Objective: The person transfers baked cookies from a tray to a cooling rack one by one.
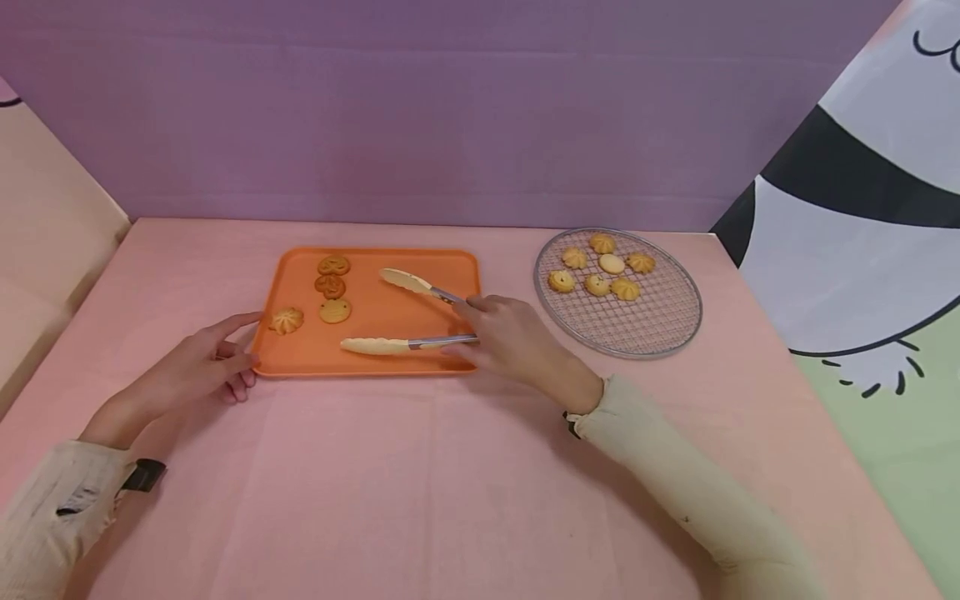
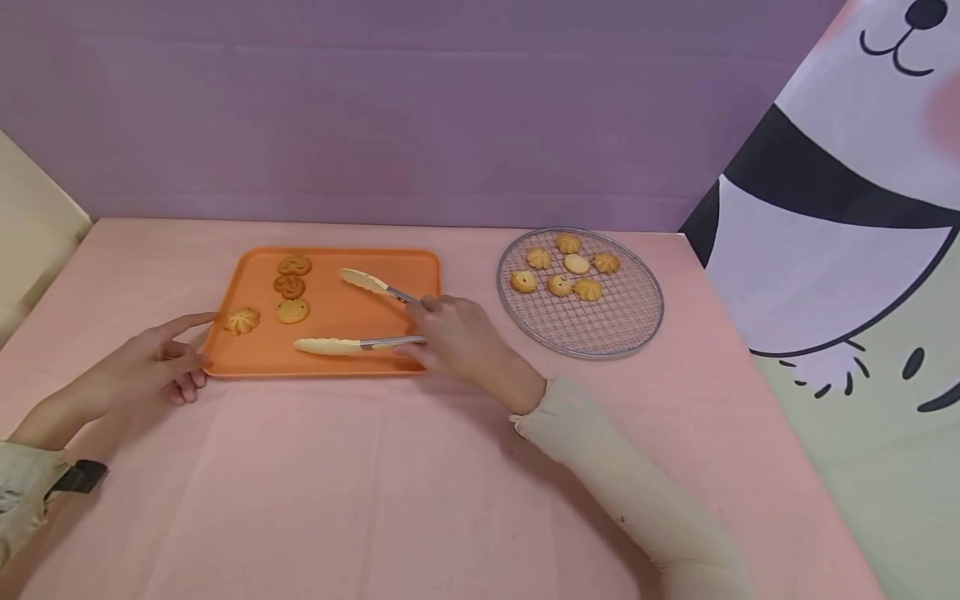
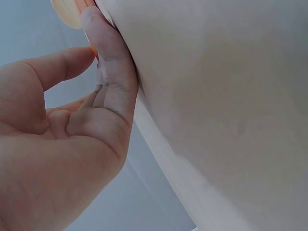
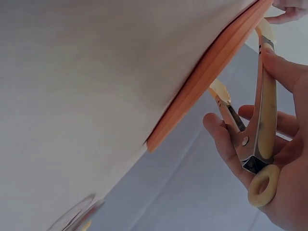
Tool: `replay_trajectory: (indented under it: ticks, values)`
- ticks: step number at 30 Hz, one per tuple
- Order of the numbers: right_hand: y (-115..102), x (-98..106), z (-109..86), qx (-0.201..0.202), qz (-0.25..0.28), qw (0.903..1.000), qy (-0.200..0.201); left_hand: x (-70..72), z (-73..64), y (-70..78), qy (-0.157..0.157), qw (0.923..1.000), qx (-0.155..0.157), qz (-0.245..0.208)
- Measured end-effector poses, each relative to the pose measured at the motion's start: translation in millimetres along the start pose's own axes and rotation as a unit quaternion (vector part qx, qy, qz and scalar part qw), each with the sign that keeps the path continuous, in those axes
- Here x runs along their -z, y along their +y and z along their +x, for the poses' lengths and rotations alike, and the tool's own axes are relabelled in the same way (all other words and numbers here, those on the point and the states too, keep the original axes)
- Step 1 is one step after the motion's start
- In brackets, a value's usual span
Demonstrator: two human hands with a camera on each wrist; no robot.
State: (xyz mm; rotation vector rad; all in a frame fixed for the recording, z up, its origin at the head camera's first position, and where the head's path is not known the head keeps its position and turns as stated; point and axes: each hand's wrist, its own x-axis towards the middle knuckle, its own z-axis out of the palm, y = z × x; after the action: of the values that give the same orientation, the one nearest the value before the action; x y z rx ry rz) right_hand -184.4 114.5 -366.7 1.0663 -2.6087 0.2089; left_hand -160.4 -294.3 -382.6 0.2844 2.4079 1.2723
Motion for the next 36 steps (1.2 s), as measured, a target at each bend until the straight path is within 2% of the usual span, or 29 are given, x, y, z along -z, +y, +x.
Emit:
replay_trajectory:
  ticks: [5,10,16,21,29,36]
  values:
    - [-6.9,-3.2,10.1,-0.007,0.003,0.9998,-0.017,0.0,0.1,-0.3,0.0,1.0,-0.001,0.004]
    - [-12.9,-1.8,20.4,-0.029,0.011,0.9982,-0.051,-0.3,-0.2,1.3,0.0,1.0,0.0,0.002]
    - [-15.6,-4.1,33.8,-0.066,0.084,0.9907,-0.085,-0.8,-0.7,2.0,0.001,1.0,0.001,0.007]
    - [-16.7,-6.8,39.6,-0.076,0.13,0.983,-0.105,-0.8,-0.5,1.6,0.002,1.0,-0.001,0.007]
    - [-22.6,-6.9,46.0,-0.081,0.115,0.9823,-0.124,-0.3,0.1,0.9,0.0,0.9999,0.001,0.013]
    - [-28.9,-5.6,47.6,-0.069,0.099,0.9866,-0.11,-0.6,0.0,-0.1,-0.001,1.0,0.003,0.007]
